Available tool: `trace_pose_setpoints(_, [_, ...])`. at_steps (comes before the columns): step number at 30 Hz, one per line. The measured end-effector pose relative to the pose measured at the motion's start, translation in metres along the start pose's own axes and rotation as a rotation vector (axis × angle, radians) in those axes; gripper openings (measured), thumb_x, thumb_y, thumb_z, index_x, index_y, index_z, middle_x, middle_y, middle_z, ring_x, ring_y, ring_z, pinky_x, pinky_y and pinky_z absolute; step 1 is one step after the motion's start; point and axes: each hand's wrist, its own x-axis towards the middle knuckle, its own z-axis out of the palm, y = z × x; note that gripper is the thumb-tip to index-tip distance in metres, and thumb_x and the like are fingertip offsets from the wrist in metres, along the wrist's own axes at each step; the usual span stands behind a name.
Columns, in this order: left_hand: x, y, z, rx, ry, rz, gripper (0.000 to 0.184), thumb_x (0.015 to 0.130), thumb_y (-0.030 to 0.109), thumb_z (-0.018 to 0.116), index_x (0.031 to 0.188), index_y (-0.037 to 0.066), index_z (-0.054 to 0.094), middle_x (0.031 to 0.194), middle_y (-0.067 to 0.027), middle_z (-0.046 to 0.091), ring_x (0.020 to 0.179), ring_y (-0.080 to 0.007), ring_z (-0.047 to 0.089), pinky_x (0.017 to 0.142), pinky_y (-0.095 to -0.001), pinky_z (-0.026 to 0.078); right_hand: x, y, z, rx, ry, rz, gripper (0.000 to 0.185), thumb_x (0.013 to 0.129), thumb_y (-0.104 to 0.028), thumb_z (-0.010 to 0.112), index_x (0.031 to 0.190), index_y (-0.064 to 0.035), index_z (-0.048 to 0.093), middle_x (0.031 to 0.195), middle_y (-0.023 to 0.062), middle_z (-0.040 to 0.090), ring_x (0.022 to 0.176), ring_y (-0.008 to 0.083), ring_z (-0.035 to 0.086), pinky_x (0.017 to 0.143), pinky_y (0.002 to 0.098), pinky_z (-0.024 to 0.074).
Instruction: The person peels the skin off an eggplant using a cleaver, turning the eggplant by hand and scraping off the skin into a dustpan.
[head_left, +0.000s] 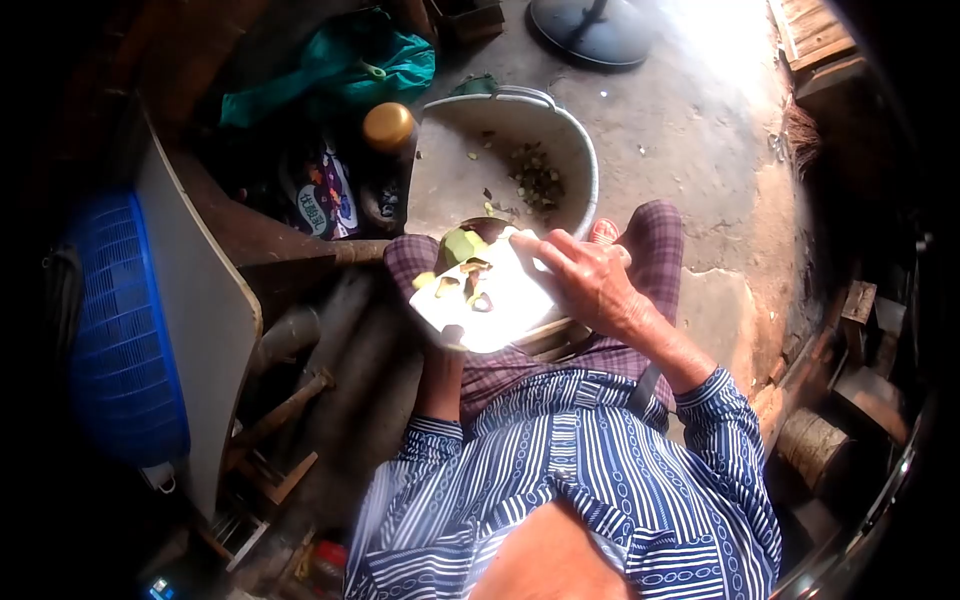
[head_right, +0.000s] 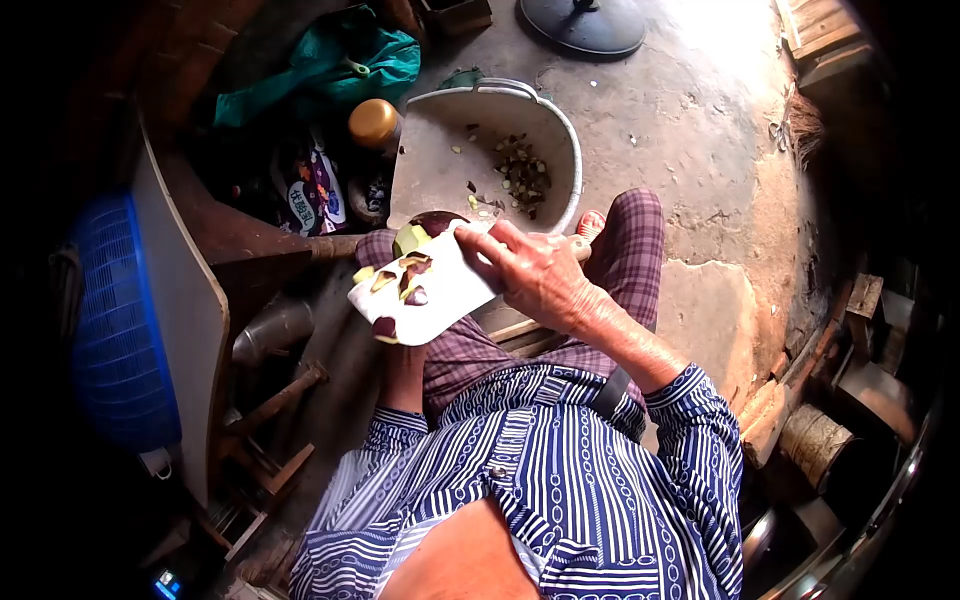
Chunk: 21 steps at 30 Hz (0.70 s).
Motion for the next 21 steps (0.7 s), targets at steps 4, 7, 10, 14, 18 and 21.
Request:
trace_pose_setpoints(4, [-0.008,-0.031,-0.021,-0.505,0.123,-0.282,0.016,0.085,0.021,0.057,0.088,0.005,0.056,0.078,-0.0048,0.061,0.066,-0.0189,0.061,0.059,-0.0293,0.049,-0.004,0.001,0.004,0.068,0.023,-0.045,0.038,0.084,-0.018,0.059,0.121,-0.0109,0.050,0.081,0.0095,0.052,0.058,0.0247,0.060,0.049,0.0372,0.0476])
trace_pose_setpoints(7, [-0.008,-0.011,-0.014,-0.749,-0.086,-0.385,0.041,0.085,0.038,0.051,0.109,0.004,0.049,0.106,-0.0096,0.053,0.093,-0.0242,0.052,0.081,-0.0370,0.042,-0.005,0.003,0.003,0.055,0.008,-0.025,0.039,0.084,-0.018,0.060,0.121,-0.0107,0.050,0.080,0.0095,0.053,0.058,0.0245,0.060,0.051,0.0386,0.0481])
trace_pose_setpoints(10, [-0.005,-0.006,-0.003,-0.342,-0.171,-0.184,0.035,0.082,0.025,0.057,0.106,0.000,0.055,0.098,-0.0096,0.059,0.087,-0.0207,0.058,0.075,-0.0325,0.047,-0.009,0.004,0.004,0.028,0.003,-0.021,0.037,0.085,-0.018,0.059,0.120,-0.0115,0.050,0.080,0.0090,0.054,0.059,0.0242,0.060,0.050,0.0385,0.0481])
trace_pose_setpoints(14, [-0.001,0.030,0.020,0.046,-0.248,0.115,0.037,0.079,0.011,0.056,0.113,-0.003,0.053,0.098,-0.0105,0.062,0.088,-0.0195,0.062,0.072,-0.0286,0.051,-0.008,0.018,0.005,0.066,-0.005,0.086,0.030,0.086,-0.015,0.058,0.116,-0.0127,0.054,0.086,0.0086,0.056,0.068,0.0252,0.063,0.054,0.0393,0.0510])
trace_pose_setpoints(18, [-0.002,0.095,0.055,-0.394,-0.399,-0.118,0.074,0.059,0.026,0.059,0.126,-0.003,0.042,0.114,-0.0132,0.055,0.104,-0.0252,0.055,0.090,-0.0330,0.046,-0.014,0.063,0.030,0.103,-0.144,0.352,0.042,0.080,-0.001,0.055,0.119,-0.0170,0.056,0.104,0.0109,0.063,0.086,0.0338,0.063,0.073,0.0402,0.0528])
trace_pose_setpoints(21, [0.003,0.098,0.055,-0.389,-0.465,-0.135,0.080,0.055,0.030,0.058,0.126,-0.003,0.041,0.116,-0.0130,0.053,0.106,-0.0256,0.053,0.094,-0.0339,0.043,-0.020,0.083,0.034,0.139,-0.133,0.411,0.042,0.078,0.002,0.055,0.119,-0.0112,0.056,0.110,0.0132,0.062,0.089,0.0331,0.064,0.075,0.0398,0.0532])
